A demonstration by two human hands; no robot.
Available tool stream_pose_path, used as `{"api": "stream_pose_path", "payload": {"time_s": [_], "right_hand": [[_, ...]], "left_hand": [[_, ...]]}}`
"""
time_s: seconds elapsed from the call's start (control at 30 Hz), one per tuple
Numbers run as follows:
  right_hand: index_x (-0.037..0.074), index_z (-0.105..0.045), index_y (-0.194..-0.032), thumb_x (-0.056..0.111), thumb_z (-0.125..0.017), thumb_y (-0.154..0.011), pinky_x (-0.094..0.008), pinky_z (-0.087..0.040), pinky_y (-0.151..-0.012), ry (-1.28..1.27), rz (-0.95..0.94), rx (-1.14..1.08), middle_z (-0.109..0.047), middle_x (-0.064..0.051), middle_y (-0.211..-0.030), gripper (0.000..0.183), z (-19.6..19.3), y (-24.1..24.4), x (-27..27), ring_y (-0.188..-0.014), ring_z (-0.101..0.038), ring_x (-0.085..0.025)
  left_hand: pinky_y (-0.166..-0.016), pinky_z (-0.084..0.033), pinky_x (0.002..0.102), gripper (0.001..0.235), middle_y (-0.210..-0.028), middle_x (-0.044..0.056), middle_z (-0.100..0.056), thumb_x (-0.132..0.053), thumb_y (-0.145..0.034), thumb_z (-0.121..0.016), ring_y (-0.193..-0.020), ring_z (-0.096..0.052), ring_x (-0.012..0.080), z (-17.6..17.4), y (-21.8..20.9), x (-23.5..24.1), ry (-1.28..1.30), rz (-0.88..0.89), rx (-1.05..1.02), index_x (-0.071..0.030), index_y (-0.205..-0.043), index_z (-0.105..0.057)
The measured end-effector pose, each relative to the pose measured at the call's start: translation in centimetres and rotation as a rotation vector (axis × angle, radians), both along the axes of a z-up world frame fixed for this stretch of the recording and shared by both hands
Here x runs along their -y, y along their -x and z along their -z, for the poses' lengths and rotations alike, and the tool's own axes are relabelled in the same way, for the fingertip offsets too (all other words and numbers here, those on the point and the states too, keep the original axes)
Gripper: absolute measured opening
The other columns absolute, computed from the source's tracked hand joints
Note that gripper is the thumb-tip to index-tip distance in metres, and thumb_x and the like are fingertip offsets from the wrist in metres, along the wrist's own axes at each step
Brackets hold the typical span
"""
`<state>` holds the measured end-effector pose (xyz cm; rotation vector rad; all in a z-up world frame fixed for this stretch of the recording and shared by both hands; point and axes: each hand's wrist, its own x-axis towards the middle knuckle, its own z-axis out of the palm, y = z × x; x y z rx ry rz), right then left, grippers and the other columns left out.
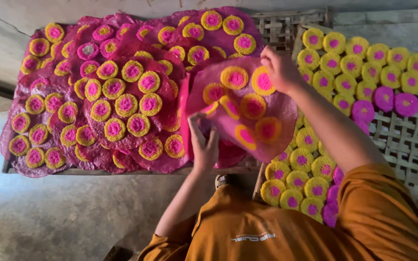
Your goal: The person places yellow and pink circular decorative items onto a woven bamboo tray, arranging them in rows. The person repeatedly picks up items from a nearby pile and places them on the tray, filling the available space.
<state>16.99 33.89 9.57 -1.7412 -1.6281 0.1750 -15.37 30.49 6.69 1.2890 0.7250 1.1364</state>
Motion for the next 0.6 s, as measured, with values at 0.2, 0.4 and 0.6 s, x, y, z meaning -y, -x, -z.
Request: {"api": "stream_pose_path", "payload": {"time_s": [0.2, 0.4, 0.6], "right_hand": [[0.003, -0.057, -0.115, 0.012, -0.06, -0.11, -0.044, -0.049, -0.072, -0.19, 0.204, -0.028, -0.063, -0.02, -0.092, 0.011, -2.7, -4.6, 11.4, -0.086, -0.066, -0.037], [0.002, -0.057, -0.112, 0.027, -0.06, -0.112, -0.035, -0.046, -0.074, -0.164, 0.506, -0.213, -0.062, -0.009, -0.091, 0.026, 6.6, -8.0, 29.6, -0.08, -0.057, -0.015], [0.003, -0.057, -0.127, 0.026, -0.069, -0.103, -0.048, -0.049, -0.082, 0.133, 0.585, -0.065, -0.06, -0.019, -0.113, 0.035, 10.8, -4.9, 40.4, -0.1, -0.059, -0.036]], "left_hand": [[-0.067, -0.042, 0.021, 0.047, -0.098, -0.001, -0.046, 0.011, -0.093, -0.051, -0.08, -0.045, 0.006, -4.7, -2.4, -0.3, -0.107, 0.192, -0.097, -0.006, -0.136, -0.041], [-0.068, -0.039, 0.022, 0.044, -0.099, -0.001, -0.043, 0.011, -0.092, -0.052, -0.082, -0.042, 0.0064, 2.5, -8.0, 0.2, -0.056, 0.467, -0.09, -0.006, -0.133, -0.05], [-0.077, -0.052, 0.038, 0.048, -0.113, 0.009, -0.062, -0.002, -0.08, -0.063, -0.095, -0.062, 0.0248, 6.6, -12.0, 4.0, -0.29, 0.068, -0.792, -0.01, -0.128, -0.057]]}}
